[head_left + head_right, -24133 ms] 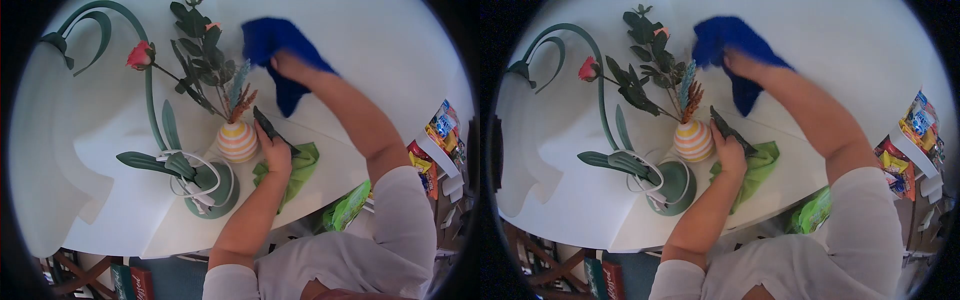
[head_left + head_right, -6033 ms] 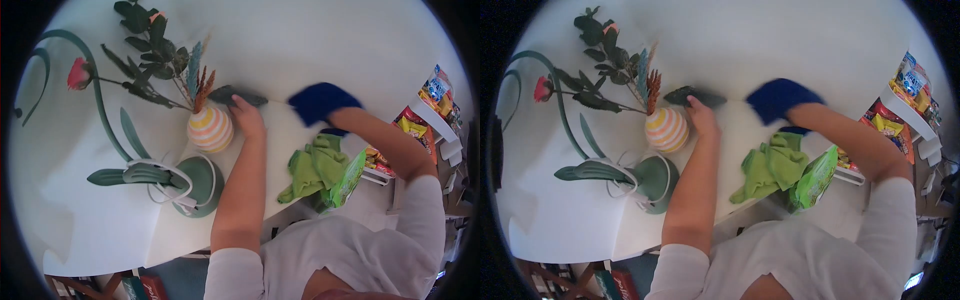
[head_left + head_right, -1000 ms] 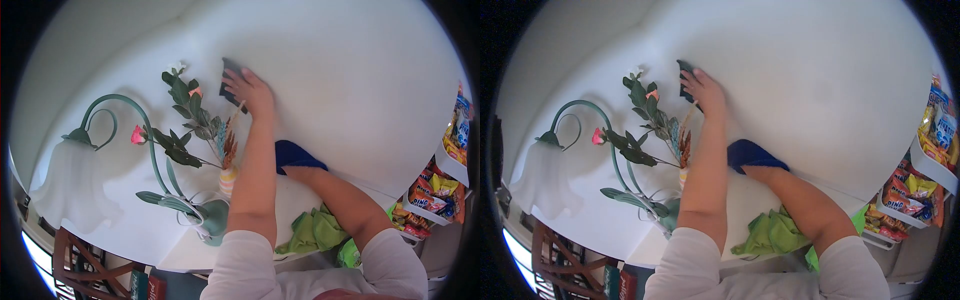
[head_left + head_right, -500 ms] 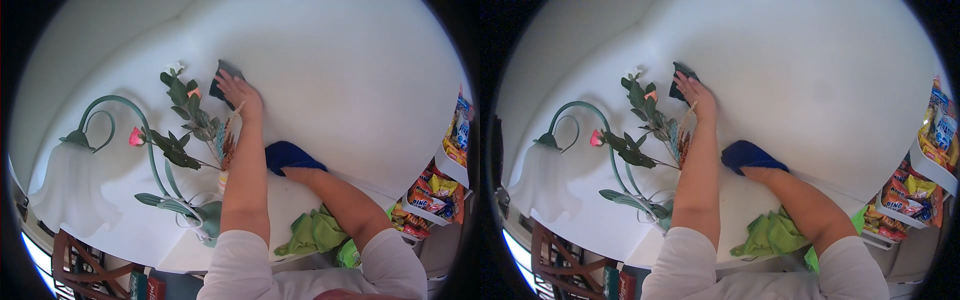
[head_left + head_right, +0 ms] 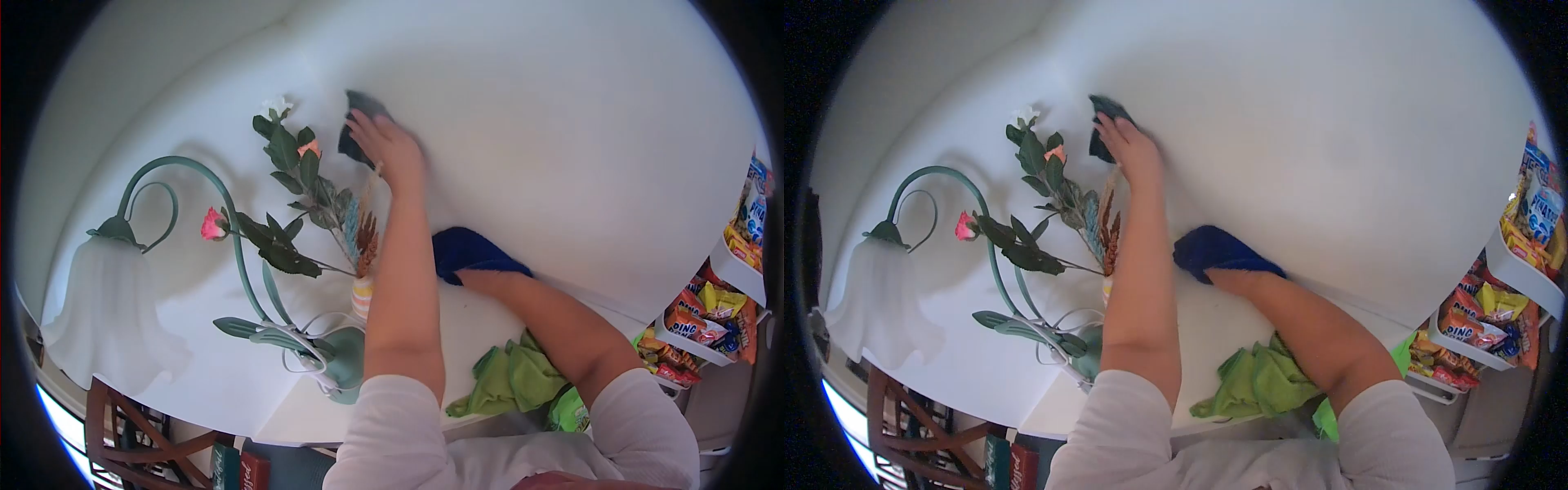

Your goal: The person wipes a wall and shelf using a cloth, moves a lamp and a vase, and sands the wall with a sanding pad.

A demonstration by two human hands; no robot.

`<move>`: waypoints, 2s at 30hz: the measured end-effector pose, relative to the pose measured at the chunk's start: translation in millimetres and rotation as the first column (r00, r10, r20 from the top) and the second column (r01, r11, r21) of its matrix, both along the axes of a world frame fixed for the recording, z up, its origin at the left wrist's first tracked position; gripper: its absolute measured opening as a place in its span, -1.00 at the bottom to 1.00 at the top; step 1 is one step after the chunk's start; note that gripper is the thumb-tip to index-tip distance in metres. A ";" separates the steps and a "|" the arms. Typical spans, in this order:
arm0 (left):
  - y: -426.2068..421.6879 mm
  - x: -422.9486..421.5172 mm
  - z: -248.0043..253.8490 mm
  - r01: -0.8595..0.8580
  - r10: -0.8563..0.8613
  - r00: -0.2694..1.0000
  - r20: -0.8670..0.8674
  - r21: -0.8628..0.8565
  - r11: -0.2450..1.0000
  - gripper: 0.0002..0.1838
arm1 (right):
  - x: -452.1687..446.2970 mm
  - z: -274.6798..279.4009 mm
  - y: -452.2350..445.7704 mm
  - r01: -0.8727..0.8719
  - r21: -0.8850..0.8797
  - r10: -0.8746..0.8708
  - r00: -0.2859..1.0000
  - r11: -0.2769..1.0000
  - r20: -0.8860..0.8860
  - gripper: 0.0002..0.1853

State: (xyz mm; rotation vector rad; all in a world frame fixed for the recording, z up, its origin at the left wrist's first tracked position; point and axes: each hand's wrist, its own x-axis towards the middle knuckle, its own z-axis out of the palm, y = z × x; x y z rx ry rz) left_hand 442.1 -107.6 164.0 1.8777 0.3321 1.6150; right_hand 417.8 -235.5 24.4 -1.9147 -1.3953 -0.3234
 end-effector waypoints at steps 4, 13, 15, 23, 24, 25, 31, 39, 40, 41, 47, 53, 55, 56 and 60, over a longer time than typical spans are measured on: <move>-48.1 -15.9 -45.8 0.083 -0.066 0.995 -0.074 0.270 0.959 -0.44 | 3.2 -2.3 2.6 -0.037 -0.039 0.036 0.999 0.999 -0.020 -0.72; 5.8 8.1 -5.6 0.013 -0.021 0.996 0.085 0.103 0.995 -0.45 | -5.8 24.4 -9.2 0.000 -0.264 -0.040 0.988 0.965 -0.147 -0.68; 4.4 4.0 -52.6 0.020 -0.017 0.998 0.053 -0.054 0.998 -0.45 | -5.0 18.3 -6.8 -0.003 -0.276 -0.038 0.989 0.961 -0.142 -0.68; 9.0 2.1 -50.8 0.023 -0.029 0.999 -0.038 -0.146 0.989 -0.44 | 3.0 3.4 0.6 -0.029 -0.265 0.003 0.995 0.964 -0.097 -0.68; 5.6 3.5 -33.7 0.020 -0.024 0.999 -0.028 -0.118 0.993 -0.44 | 2.1 4.8 -0.3 -0.032 -0.267 0.006 0.995 0.963 -0.100 -0.68; -3.3 -1.0 -14.7 0.016 -0.018 1.000 -0.022 -0.096 0.995 -0.44 | 1.8 4.4 0.1 -0.034 -0.271 0.006 0.995 0.962 -0.102 -0.68; 10.3 8.2 -79.4 -0.009 0.009 1.000 0.001 -0.121 0.993 -0.46 | 2.8 2.0 0.1 -0.032 -0.290 0.003 0.995 0.957 -0.100 -0.68; 4.5 11.6 -56.0 0.061 -0.062 0.998 -0.001 -0.168 0.984 -0.44 | 3.4 -1.2 2.7 -0.054 -0.318 0.027 0.996 0.947 -0.090 -0.68; -14.8 3.2 -25.4 0.034 -0.036 0.999 -0.017 -0.108 0.994 -0.44 | 4.0 -1.5 2.6 -0.056 -0.321 0.028 0.995 0.945 -0.091 -0.68; -25.6 -2.4 -12.3 0.008 -0.009 0.999 -0.038 -0.049 0.999 -0.44 | 4.3 -2.0 2.5 -0.056 -0.326 0.026 0.995 0.944 -0.097 -0.68; 13.2 4.0 -99.7 -0.019 0.001 0.997 -0.076 -0.225 0.974 -0.42 | 6.2 -4.6 2.1 -0.055 -0.341 0.022 0.995 0.939 -0.098 -0.68; 42.9 20.7 -96.8 0.264 -0.277 0.960 0.038 -0.443 0.857 -0.40 | 9.1 -7.0 3.2 -0.070 -0.365 0.034 0.994 0.928 -0.105 -0.68; -4.6 -1.6 -24.2 0.097 -0.129 0.988 -0.084 -0.310 0.946 -0.39 | 8.7 -6.6 3.9 -0.082 -0.364 0.048 0.994 0.928 -0.101 -0.68; -10.7 -1.9 -13.4 0.065 -0.089 0.993 -0.082 -0.263 0.963 -0.39 | 8.1 -6.2 5.1 -0.090 -0.364 0.056 0.993 0.927 -0.103 -0.68; -8.8 5.6 -29.0 -0.017 0.009 0.999 -0.052 -0.151 0.988 -0.38 | 8.0 -5.9 5.9 -0.097 -0.366 0.063 0.993 0.926 -0.104 -0.68</move>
